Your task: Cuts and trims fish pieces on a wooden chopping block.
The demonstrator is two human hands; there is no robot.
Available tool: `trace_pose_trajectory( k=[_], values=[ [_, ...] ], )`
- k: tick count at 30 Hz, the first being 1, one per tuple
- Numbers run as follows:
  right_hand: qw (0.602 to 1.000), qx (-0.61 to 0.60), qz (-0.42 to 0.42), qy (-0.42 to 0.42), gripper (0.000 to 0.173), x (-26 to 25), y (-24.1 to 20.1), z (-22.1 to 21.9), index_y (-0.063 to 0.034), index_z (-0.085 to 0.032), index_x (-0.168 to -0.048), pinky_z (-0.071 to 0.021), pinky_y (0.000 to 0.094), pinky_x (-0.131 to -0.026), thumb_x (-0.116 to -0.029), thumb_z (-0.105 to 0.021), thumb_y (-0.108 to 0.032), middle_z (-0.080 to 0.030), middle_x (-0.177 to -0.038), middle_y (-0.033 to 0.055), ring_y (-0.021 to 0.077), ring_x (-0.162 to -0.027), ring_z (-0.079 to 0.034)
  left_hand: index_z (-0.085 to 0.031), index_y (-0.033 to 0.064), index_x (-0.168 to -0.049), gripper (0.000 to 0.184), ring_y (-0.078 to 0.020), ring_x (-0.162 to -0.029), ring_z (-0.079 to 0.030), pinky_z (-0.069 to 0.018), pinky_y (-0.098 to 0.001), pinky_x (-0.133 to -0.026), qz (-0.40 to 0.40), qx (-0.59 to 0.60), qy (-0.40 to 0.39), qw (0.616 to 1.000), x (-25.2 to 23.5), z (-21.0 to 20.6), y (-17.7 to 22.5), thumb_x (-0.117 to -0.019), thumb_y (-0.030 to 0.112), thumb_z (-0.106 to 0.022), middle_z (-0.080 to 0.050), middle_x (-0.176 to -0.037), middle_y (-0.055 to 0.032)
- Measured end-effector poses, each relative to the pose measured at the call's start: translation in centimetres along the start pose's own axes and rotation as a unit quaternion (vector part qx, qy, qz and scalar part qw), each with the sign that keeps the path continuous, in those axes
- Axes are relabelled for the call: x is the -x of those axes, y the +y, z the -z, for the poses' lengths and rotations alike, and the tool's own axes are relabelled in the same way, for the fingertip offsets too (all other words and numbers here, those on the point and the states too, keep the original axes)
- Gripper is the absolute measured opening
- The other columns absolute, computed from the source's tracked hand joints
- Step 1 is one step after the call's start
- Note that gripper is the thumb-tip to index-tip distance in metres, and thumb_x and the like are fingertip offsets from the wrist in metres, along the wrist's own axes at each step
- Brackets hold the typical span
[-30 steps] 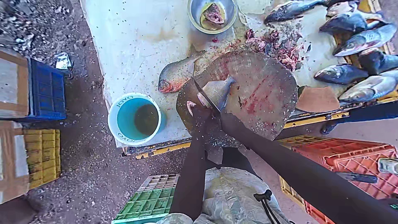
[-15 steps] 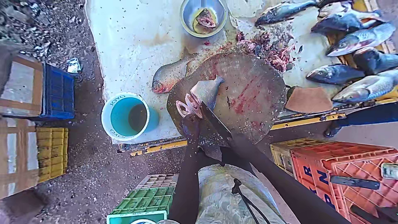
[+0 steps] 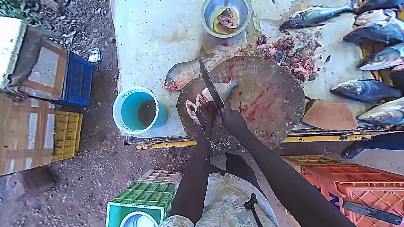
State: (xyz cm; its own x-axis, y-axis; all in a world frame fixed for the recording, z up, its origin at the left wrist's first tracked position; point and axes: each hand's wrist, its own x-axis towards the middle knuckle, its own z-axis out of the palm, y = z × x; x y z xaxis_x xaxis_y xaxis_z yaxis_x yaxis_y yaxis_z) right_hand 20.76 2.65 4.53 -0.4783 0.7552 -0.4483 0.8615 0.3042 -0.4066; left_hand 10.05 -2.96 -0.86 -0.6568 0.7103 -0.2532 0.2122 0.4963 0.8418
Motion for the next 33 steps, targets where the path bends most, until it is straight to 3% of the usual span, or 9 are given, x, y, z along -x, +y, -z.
trace_pose_trajectory(
  k=[7, 12, 17, 20, 22, 24, 27, 30, 33],
  values=[
    [1.000, 0.017, -0.004, -0.011, 0.033, -0.9, -1.1, 0.8, -0.0085, -0.040, -0.136, -0.0584, 0.0560, -0.066, -0.1129, -0.036, -0.032, -0.066, -0.082, 0.0186, 0.0421, -0.082, -0.072, -0.077, 0.0143, -0.101, 0.011, -0.0289, -0.090, -0.069, -0.0546, -0.0536, -0.081, 0.065, -0.034, -0.040, 0.996, -1.3, 0.6, 0.7, -0.0921, 0.020, -0.075, -0.074, -0.099, -0.0105],
    [0.992, 0.041, -0.051, -0.106, 0.035, 1.0, -1.1, 2.1, -0.0072, -0.037, -0.140, -0.0588, 0.0572, -0.072, -0.1117, -0.042, -0.028, -0.067, -0.091, 0.0206, 0.0428, -0.089, -0.072, -0.075, 0.0128, -0.097, 0.009, -0.0280, -0.084, -0.069, -0.0553, -0.0528, -0.076, 0.052, -0.050, -0.067, 0.995, -1.5, 1.3, 0.2, -0.0882, 0.014, -0.076, -0.074, -0.093, -0.0101],
    [0.946, 0.123, -0.114, -0.278, 0.047, 4.2, -3.2, 9.7, -0.0026, -0.043, -0.131, -0.0587, 0.0548, -0.069, -0.0917, -0.068, -0.001, -0.064, -0.100, 0.0219, 0.0387, -0.086, -0.071, -0.073, 0.0107, -0.092, 0.006, -0.0323, -0.087, -0.067, -0.0529, -0.0569, -0.073, 0.062, -0.060, -0.120, 0.989, -2.1, 2.0, 0.4, -0.0871, 0.014, -0.073, -0.071, -0.093, -0.0137],
    [0.964, 0.100, -0.094, -0.226, 0.049, -0.7, -4.7, 6.8, 0.0007, -0.043, -0.133, -0.0595, 0.0547, -0.070, -0.0912, -0.067, -0.002, -0.065, -0.103, 0.0239, 0.0391, -0.087, -0.072, -0.071, 0.0100, -0.091, 0.008, -0.0374, -0.094, -0.065, -0.0511, -0.0613, -0.077, 0.070, -0.084, -0.126, 0.986, -3.7, 2.1, 0.6, -0.0902, 0.017, -0.070, -0.069, -0.098, -0.0175],
    [0.983, 0.065, -0.076, -0.156, 0.042, -4.5, -5.1, 2.2, 0.0002, -0.040, -0.136, -0.0590, 0.0570, -0.079, -0.0993, -0.058, -0.010, -0.065, -0.110, 0.0250, 0.0429, -0.100, -0.071, -0.072, 0.0096, -0.090, 0.010, -0.0380, -0.094, -0.066, -0.0515, -0.0617, -0.078, 0.062, -0.116, -0.127, 0.983, -3.8, 2.7, 0.2, -0.0921, 0.019, -0.069, -0.069, -0.097, -0.0181],
    [0.990, 0.040, -0.070, -0.118, 0.041, -7.7, -6.0, 2.2, 0.0012, -0.039, -0.140, -0.0569, 0.0583, -0.085, -0.1052, -0.055, -0.015, -0.064, -0.116, 0.0268, 0.0444, -0.108, -0.068, -0.072, 0.0063, -0.091, 0.014, -0.0400, -0.094, -0.066, -0.0512, -0.0618, -0.079, 0.044, -0.124, -0.109, 0.985, -5.1, 2.5, 1.3, -0.0941, 0.019, -0.069, -0.069, -0.097, -0.0205],
    [0.979, 0.078, -0.067, -0.177, 0.041, -3.2, -4.1, 3.2, 0.0012, -0.041, -0.137, -0.0576, 0.0593, -0.083, -0.1024, -0.059, -0.013, -0.064, -0.113, 0.0273, 0.0449, -0.104, -0.069, -0.070, 0.0062, -0.094, 0.015, -0.0387, -0.095, -0.067, -0.0533, -0.0596, -0.080, 0.045, -0.122, -0.121, 0.984, -2.2, 2.7, 0.8, -0.0921, 0.021, -0.071, -0.070, -0.099, -0.0196],
    [0.963, 0.106, -0.107, -0.224, 0.038, 0.5, -3.0, 5.0, -0.0029, -0.040, -0.132, -0.0588, 0.0561, -0.077, -0.1025, -0.061, -0.015, -0.066, -0.101, 0.0224, 0.0410, -0.095, -0.071, -0.070, 0.0088, -0.090, 0.011, -0.0363, -0.085, -0.067, -0.0535, -0.0578, -0.072, 0.029, -0.095, -0.115, 0.988, -3.0, 2.4, 0.3, -0.0911, 0.019, -0.072, -0.069, -0.091, -0.0171],
    [0.983, 0.071, -0.093, -0.140, 0.044, -4.1, -2.8, 0.2, -0.0036, -0.037, -0.139, -0.0591, 0.0590, -0.074, -0.1023, -0.058, -0.015, -0.067, -0.098, 0.0232, 0.0439, -0.093, -0.072, -0.071, 0.0094, -0.085, 0.007, -0.0341, -0.083, -0.066, -0.0525, -0.0572, -0.071, 0.052, -0.106, -0.125, 0.985, -3.8, 2.2, 0.9, -0.0893, 0.015, -0.072, -0.069, -0.087, -0.0150]
  ],
)
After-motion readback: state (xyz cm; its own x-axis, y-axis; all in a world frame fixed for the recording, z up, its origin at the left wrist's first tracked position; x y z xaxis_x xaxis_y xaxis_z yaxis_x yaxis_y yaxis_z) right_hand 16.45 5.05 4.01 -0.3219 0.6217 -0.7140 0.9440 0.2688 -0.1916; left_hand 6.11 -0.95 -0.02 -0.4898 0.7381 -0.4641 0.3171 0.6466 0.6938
